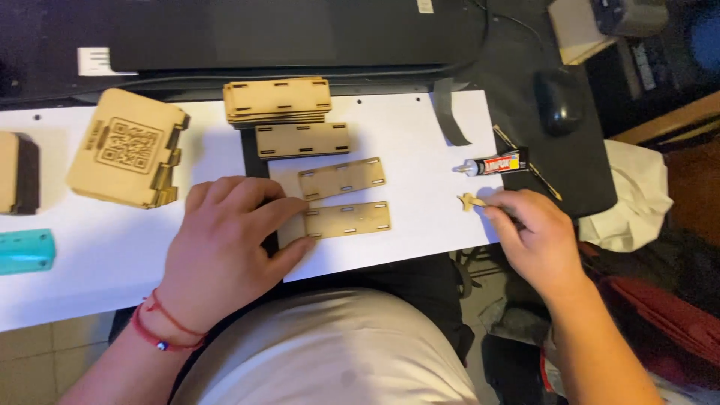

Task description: The person assembles a wooden model by applying glue to the slots of two flat wooden pieces and then using a small wooden stick to spread the adhesive evenly. The person then aligns and presses the two glued pieces together to join them.

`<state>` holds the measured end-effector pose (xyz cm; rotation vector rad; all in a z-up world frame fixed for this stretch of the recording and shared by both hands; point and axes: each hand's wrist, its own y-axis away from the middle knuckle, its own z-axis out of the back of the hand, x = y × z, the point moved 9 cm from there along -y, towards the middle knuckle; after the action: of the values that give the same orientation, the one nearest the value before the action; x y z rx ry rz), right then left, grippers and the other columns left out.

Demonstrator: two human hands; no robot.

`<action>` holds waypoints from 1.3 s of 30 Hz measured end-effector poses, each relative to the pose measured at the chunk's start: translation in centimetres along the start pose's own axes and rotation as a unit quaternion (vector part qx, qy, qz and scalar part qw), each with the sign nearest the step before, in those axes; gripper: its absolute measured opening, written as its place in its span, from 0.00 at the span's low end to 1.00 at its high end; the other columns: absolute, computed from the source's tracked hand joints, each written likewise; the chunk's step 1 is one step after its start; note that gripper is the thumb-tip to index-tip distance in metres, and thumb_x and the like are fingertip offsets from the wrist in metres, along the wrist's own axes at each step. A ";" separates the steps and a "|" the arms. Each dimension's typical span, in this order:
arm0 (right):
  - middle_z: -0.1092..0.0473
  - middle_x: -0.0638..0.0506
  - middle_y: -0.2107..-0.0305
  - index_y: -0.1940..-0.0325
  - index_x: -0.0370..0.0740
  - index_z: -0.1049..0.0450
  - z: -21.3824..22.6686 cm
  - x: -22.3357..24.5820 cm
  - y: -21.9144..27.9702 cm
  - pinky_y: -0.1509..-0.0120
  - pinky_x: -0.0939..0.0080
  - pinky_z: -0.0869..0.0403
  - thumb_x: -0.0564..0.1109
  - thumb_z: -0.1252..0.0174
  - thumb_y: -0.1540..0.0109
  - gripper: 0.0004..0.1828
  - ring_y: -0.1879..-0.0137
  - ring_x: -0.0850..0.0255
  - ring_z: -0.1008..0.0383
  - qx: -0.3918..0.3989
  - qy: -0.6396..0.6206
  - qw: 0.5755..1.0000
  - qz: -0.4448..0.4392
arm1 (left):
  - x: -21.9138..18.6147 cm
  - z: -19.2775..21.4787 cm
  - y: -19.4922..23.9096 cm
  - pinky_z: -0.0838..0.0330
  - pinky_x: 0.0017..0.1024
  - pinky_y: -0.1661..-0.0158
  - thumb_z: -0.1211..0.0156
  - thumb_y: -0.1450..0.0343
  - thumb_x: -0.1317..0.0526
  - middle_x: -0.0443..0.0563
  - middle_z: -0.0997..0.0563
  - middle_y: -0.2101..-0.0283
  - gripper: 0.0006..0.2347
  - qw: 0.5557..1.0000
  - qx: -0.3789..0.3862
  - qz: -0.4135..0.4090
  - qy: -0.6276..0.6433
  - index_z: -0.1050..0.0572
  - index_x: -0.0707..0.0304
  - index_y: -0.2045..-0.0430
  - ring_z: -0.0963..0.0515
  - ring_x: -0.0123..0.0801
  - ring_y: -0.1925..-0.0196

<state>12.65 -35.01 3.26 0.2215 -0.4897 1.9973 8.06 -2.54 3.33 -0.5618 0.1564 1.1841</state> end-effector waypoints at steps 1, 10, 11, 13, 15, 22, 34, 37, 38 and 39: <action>0.23 0.47 0.61 0.57 0.34 0.23 0.1 0.2 0.2 0.47 0.57 0.28 0.37 0.41 0.37 0.06 0.56 0.55 0.24 -0.001 -0.004 1.000 0.003 | 0.0 0.1 0.0 0.37 0.43 0.55 0.35 0.37 0.46 0.43 0.23 0.60 0.14 1.000 0.000 0.002 -0.004 0.19 0.46 0.62 0.26 0.43 0.57; 0.32 0.51 0.74 0.48 0.42 0.22 0.4 0.1 0.5 0.58 0.60 0.34 0.39 0.44 0.34 0.11 0.67 0.58 0.33 -0.017 0.003 1.000 -0.011 | -2.4 2.3 -0.5 0.36 0.43 0.57 0.32 0.36 0.47 0.46 0.22 0.61 0.16 0.997 -0.045 -0.055 0.019 0.20 0.53 0.61 0.24 0.42 0.61; 0.30 0.50 0.73 0.48 0.40 0.22 0.3 0.5 0.4 0.58 0.60 0.33 0.39 0.44 0.35 0.12 0.67 0.58 0.32 -0.016 -0.004 1.000 0.007 | -2.9 2.5 -0.7 0.35 0.44 0.58 0.32 0.37 0.48 0.44 0.22 0.61 0.15 0.998 -0.036 -0.046 -0.014 0.20 0.50 0.62 0.24 0.42 0.61; 0.28 0.50 0.71 0.48 0.38 0.22 0.3 0.8 0.4 0.59 0.59 0.32 0.38 0.44 0.35 0.12 0.66 0.59 0.31 -0.018 -0.008 1.000 0.022 | -4.4 2.8 -1.5 0.35 0.45 0.58 0.32 0.38 0.48 0.42 0.21 0.61 0.14 0.998 -0.026 -0.041 -0.045 0.20 0.48 0.62 0.24 0.42 0.62; 0.28 0.51 0.72 0.49 0.40 0.23 0.0 0.7 0.4 0.62 0.59 0.31 0.40 0.44 0.35 0.11 0.67 0.58 0.31 -0.012 -0.004 1.000 0.012 | -7.2 3.5 -2.3 0.36 0.43 0.55 0.30 0.37 0.53 0.45 0.21 0.58 0.12 0.995 -0.057 -0.088 0.002 0.20 0.50 0.62 0.24 0.41 0.60; 0.28 0.53 0.71 0.51 0.41 0.23 0.5 0.8 0.6 0.57 0.59 0.30 0.41 0.44 0.35 0.09 0.64 0.58 0.29 -0.038 -0.017 0.999 -0.003 | -16.2 -6.6 -5.8 0.38 0.45 0.48 0.33 0.43 0.36 0.47 0.25 0.52 0.34 0.969 0.032 -0.240 -0.059 0.25 0.63 0.52 0.29 0.40 0.54; 0.43 0.58 0.73 0.56 0.43 0.36 3.4 -5.0 4.2 0.62 0.69 0.41 0.38 0.48 0.34 0.05 0.68 0.70 0.44 -0.188 -0.252 0.934 -0.168 | -16.8 -10.0 -7.7 0.40 0.46 0.45 0.43 0.37 0.31 0.48 0.25 0.56 0.29 0.973 0.067 -0.210 -0.069 0.24 0.61 0.63 0.30 0.41 0.54; 0.37 0.56 0.74 0.63 0.40 0.34 3.8 -4.6 5.5 0.63 0.71 0.40 0.32 0.48 0.38 0.06 0.68 0.70 0.41 -0.216 -0.284 0.914 -0.194 | -16.3 -9.5 -7.7 0.39 0.47 0.49 0.42 0.37 0.34 0.52 0.27 0.58 0.30 0.977 0.057 -0.203 -0.015 0.26 0.64 0.58 0.30 0.46 0.57; 0.35 0.51 0.76 0.62 0.37 0.33 4.0 -4.4 5.9 0.64 0.71 0.36 0.31 0.48 0.38 0.05 0.70 0.68 0.37 -0.240 -0.310 0.897 -0.202 | -16.3 -9.2 -7.7 0.38 0.46 0.49 0.40 0.37 0.35 0.53 0.26 0.58 0.29 0.978 0.056 -0.199 0.007 0.26 0.64 0.59 0.29 0.47 0.57; 0.33 0.46 0.78 0.61 0.35 0.32 4.3 -4.2 6.4 0.64 0.70 0.32 0.30 0.48 0.38 0.04 0.73 0.66 0.33 -0.267 -0.335 0.879 -0.211 | -16.3 -8.9 -7.9 0.38 0.46 0.50 0.37 0.38 0.36 0.54 0.25 0.57 0.28 0.978 0.054 -0.197 0.029 0.26 0.63 0.60 0.28 0.47 0.57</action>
<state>8.68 -42.78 4.08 0.6201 -1.2900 1.2532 10.46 -22.50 4.94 -0.5037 0.1508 0.7689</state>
